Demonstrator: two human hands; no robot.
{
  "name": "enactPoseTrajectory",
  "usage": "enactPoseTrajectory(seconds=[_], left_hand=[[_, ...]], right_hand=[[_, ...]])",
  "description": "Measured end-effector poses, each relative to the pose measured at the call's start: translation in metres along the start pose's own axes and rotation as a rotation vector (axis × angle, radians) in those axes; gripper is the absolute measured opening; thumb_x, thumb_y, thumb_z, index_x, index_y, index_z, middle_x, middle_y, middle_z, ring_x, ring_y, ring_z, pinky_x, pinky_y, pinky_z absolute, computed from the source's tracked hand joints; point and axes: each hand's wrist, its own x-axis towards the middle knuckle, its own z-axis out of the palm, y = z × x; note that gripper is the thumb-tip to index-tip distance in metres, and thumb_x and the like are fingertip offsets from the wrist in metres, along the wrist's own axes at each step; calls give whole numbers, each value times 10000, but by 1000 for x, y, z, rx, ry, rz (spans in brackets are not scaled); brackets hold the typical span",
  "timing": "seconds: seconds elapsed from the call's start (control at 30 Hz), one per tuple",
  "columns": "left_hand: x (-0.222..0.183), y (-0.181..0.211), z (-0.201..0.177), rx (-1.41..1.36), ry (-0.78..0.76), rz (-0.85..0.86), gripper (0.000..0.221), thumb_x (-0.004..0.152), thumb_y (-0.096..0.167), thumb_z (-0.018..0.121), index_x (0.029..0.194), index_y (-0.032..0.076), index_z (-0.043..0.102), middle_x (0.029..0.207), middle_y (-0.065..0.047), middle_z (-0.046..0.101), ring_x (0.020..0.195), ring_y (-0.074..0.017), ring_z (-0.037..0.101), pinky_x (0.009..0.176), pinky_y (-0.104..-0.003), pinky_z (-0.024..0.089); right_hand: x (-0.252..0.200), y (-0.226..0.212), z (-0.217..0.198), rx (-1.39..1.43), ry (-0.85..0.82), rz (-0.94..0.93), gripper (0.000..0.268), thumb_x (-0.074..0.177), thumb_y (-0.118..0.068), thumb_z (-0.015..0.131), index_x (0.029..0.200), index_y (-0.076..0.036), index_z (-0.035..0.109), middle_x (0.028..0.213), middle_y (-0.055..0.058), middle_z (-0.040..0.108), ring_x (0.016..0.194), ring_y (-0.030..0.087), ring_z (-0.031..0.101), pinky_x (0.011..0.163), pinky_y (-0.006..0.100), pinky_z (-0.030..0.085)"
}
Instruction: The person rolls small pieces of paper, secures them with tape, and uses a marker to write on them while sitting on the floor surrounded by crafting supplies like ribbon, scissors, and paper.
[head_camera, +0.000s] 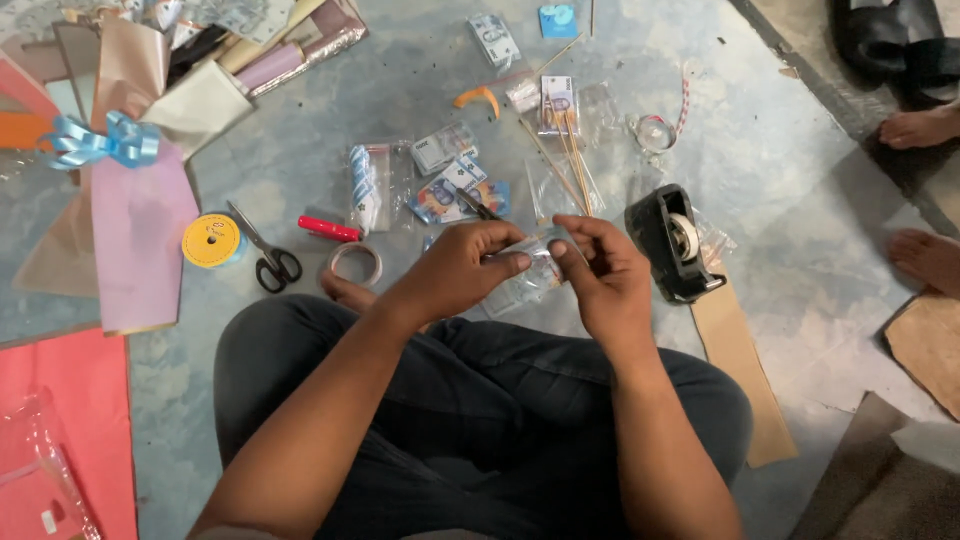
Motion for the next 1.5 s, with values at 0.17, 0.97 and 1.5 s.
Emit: enactPoseTrajectory(seconds=[0.17, 0.97, 1.5], left_hand=[[0, -14, -6, -159, 37, -52, 268, 981, 197, 696, 1202, 46, 712, 1059, -137, 790, 1069, -182, 718, 946, -364, 562], [-14, -3, 6, -338, 247, 111, 253, 1015, 203, 683, 1200, 32, 712, 1029, -169, 788, 802, -137, 735, 662, -295, 644], [-16, -9, 13, -345, 124, 147, 310, 1035, 201, 618, 1258, -11, 656, 960, -267, 748, 768, -283, 783, 616, -372, 702]], right_hand=[[6, -6, 3, -337, -39, -452, 134, 929, 47, 739, 1037, -30, 764, 891, 119, 706, 807, 290, 740, 772, 418, 603], [3, 5, -3, -151, -74, -347, 158, 907, 49, 786, 996, 85, 661, 847, 145, 663, 831, 239, 711, 796, 392, 594], [2, 36, -19, 345, -284, -4, 485, 924, -82, 722, 1326, 122, 542, 1004, 151, 752, 899, 149, 745, 844, 288, 575]])
